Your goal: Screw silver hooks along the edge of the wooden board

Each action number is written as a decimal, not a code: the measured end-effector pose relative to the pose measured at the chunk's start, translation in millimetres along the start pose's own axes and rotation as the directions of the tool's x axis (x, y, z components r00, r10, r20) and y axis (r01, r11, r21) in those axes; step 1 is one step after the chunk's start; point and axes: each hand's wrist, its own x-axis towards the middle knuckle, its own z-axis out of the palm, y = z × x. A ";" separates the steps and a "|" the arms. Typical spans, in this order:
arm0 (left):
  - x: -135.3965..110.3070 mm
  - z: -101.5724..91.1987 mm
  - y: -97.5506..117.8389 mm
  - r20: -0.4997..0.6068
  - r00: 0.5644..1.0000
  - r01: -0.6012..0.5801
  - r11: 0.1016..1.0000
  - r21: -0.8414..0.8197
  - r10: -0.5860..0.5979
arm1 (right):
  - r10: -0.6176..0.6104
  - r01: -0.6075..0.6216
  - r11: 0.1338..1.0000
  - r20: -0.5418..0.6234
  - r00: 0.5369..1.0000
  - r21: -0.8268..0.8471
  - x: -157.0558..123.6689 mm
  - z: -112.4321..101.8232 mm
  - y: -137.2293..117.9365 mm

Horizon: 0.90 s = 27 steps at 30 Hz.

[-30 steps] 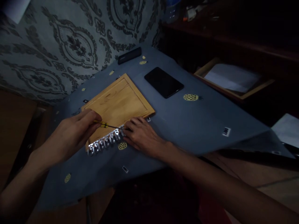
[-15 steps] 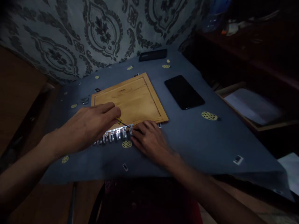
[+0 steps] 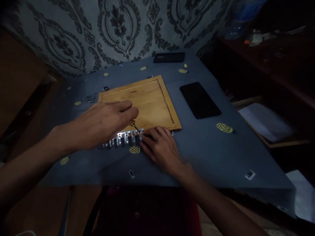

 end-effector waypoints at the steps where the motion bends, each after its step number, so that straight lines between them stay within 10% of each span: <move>1: 0.8 0.7 -0.2 0.005 1.000 0.007 1.000 -0.004 -0.007 | 0.004 -0.004 1.000 0.005 1.000 0.000 -0.1 0.3 0.0; 18: 1.6 -0.2 6.5 0.022 1.000 -0.019 1.000 0.015 0.019 | -0.031 0.029 0.999 0.038 0.999 0.030 -0.4 -1.7 0.2; 27: -23.7 2.5 -28.6 -0.292 0.919 0.175 0.938 -0.298 -0.264 | -0.076 0.076 0.997 -0.009 0.997 -0.033 -1.2 4.8 4.8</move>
